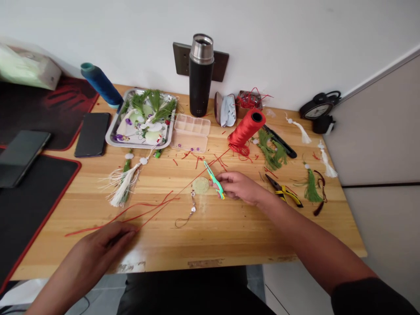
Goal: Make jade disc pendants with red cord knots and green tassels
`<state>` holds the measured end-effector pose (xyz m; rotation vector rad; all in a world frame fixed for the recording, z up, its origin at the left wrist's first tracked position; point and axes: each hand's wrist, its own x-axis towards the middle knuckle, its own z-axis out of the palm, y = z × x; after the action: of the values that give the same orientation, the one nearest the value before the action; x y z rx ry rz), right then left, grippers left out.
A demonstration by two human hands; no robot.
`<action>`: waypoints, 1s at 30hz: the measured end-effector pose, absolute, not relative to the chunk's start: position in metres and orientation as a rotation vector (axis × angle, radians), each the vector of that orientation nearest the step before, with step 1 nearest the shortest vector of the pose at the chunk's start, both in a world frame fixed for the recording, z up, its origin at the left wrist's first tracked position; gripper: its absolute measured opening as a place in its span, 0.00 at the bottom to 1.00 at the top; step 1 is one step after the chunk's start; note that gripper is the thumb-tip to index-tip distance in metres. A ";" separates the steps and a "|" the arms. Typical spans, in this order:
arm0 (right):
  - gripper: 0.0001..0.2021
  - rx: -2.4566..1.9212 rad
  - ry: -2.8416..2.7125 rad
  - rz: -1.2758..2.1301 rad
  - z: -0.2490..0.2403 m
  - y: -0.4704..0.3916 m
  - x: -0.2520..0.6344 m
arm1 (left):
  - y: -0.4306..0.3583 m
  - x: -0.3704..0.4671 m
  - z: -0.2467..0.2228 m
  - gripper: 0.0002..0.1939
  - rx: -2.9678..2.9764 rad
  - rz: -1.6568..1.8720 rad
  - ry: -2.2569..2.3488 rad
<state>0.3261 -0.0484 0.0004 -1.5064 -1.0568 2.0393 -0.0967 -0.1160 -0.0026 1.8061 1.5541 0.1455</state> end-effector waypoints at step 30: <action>0.26 -1.362 -1.066 1.884 -0.005 -0.079 0.327 | -0.118 -0.130 0.041 0.25 1.852 0.134 1.803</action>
<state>0.3270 -0.0785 -0.0052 -1.3620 -1.0658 1.8843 -0.1299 -0.1183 0.0413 1.8518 1.8034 0.1340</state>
